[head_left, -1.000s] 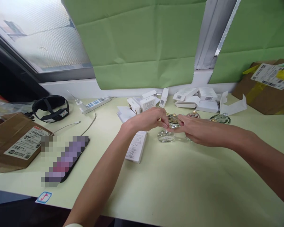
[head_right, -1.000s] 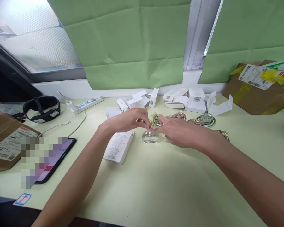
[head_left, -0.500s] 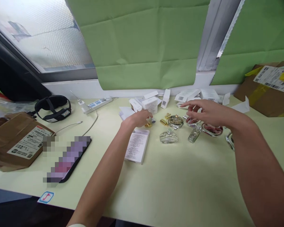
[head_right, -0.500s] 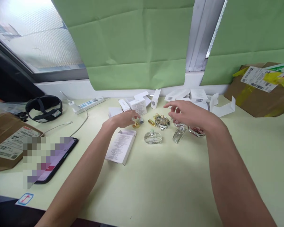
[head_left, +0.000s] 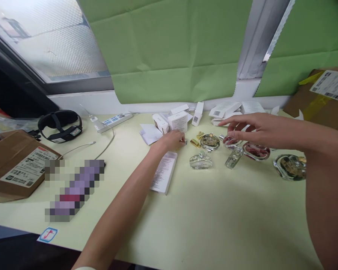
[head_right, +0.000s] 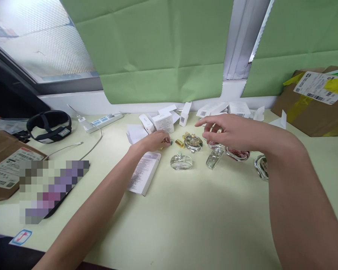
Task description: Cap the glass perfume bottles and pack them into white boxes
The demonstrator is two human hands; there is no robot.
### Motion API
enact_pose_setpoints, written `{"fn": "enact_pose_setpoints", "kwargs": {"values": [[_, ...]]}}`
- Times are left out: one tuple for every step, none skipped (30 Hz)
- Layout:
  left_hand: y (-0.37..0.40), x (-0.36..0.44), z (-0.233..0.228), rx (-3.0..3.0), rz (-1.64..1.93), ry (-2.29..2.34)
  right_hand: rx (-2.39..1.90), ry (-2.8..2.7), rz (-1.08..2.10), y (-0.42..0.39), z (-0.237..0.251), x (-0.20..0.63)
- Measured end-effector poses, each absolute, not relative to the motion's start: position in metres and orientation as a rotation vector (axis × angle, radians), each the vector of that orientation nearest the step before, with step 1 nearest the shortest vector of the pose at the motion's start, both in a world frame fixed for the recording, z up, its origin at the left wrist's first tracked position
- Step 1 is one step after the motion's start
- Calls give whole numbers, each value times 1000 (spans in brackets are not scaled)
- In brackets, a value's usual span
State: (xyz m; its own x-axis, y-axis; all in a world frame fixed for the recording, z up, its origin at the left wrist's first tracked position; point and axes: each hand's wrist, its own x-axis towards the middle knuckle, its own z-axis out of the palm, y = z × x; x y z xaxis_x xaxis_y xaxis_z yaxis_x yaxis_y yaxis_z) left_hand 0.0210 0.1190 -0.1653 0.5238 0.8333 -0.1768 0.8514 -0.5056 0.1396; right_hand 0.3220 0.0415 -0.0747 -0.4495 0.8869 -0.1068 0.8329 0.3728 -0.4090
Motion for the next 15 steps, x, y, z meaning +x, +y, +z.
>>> {"fn": "enact_pose_setpoints", "kwargs": {"values": [[120,20,-165,2563,-132,1416,-1616,-2465,713,41,-74,321],[120,20,-164,2569,-136,1405,-1659,-2430,811,41,-74,320],[119,20,-161,2572,-139,1400,-1683,-2406,875,41,-73,319],[117,21,-157,2570,-138,1400,-1687,-2397,900,40,-73,318],[115,22,-152,2565,-136,1403,-1684,-2395,908,40,-73,318],[111,23,-145,2557,-133,1405,-1680,-2397,911,39,-73,317],[106,23,-136,2547,-125,1398,-1678,-2400,912,39,-73,317],[100,24,-127,2541,-111,1383,-1676,-2403,912,38,-74,317],[94,26,-118,2540,-91,1349,-1671,-2406,912,37,-74,316],[87,27,-108,2537,-39,1295,-1665,-2408,913,36,-74,316],[81,28,-100,2541,13,1259,-1658,-2411,911,35,-74,315],[74,29,-92,2552,51,1239,-1652,-2417,907,35,-75,315],[68,31,-85,2567,74,1218,-1647,-2424,901,34,-75,314],[62,32,-79,2587,84,1191,-1641,-2434,895,34,-75,314],[57,34,-75,2608,87,1154,-1633,-2446,888,34,-75,313]]}}
